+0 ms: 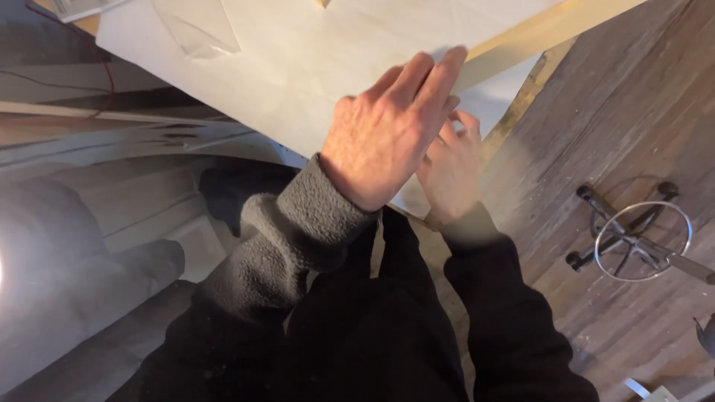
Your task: Sanding the corners and edges of a wooden frame using a sanding block.
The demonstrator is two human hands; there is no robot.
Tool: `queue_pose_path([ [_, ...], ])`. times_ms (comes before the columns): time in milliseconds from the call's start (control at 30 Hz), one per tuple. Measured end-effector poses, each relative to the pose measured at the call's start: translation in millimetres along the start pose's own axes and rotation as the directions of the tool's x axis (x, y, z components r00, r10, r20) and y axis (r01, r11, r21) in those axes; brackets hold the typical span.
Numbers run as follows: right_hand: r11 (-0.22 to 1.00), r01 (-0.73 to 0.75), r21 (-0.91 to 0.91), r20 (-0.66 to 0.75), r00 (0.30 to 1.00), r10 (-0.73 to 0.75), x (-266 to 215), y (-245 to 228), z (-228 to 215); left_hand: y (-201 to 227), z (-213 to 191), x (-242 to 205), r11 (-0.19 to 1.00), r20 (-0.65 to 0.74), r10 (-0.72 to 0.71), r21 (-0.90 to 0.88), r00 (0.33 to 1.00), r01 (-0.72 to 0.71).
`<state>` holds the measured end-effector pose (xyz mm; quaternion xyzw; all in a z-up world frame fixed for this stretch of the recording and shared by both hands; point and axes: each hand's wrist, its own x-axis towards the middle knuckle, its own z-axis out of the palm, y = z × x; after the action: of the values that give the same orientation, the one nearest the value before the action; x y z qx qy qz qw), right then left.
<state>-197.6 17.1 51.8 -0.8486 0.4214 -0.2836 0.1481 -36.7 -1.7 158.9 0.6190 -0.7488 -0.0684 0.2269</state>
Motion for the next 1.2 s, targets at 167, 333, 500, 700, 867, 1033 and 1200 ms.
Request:
queue_pose_path([
  [167,0.994,-0.069,0.088,0.123,0.991,0.058,-2.0,-1.1,12.6,-27.5,-7.4,-2.6,0.987,0.007,0.051,-0.155,0.999,-0.049],
  [333,0.996,-0.078,-0.037,0.077,0.994,0.08,-0.5,-12.5,17.6,-67.6,-15.9,-47.6,0.879,-0.013,-0.055,-0.475,0.998,0.042],
  [500,0.998,-0.013,-0.058,0.108,0.994,0.019,-5.6,0.5,23.4,-92.1,31.4,-86.3,0.876,-0.005,-0.172,-0.458,0.985,0.151],
  [700,0.998,-0.024,-0.052,0.177,0.984,0.033,-3.7,5.3,24.2,-106.1,80.0,-96.8,0.945,-0.193,-0.154,-0.316,0.969,0.088],
  [867,0.989,-0.079,-0.127,0.129,0.987,0.096,10.8,-12.0,31.3,-112.9,94.9,-102.2,0.985,-0.214,-0.086,-0.162,0.973,0.051],
  [1033,0.994,0.002,-0.108,0.189,0.982,0.018,2.6,-18.7,12.1,-113.2,92.5,-101.2,0.989,-0.19,-0.067,-0.142,0.979,0.04],
  [1200,0.99,-0.05,-0.13,0.131,0.989,0.067,8.9,-25.0,28.9,-107.7,92.8,-102.3,0.992,-0.203,-0.075,-0.114,0.976,0.052],
])
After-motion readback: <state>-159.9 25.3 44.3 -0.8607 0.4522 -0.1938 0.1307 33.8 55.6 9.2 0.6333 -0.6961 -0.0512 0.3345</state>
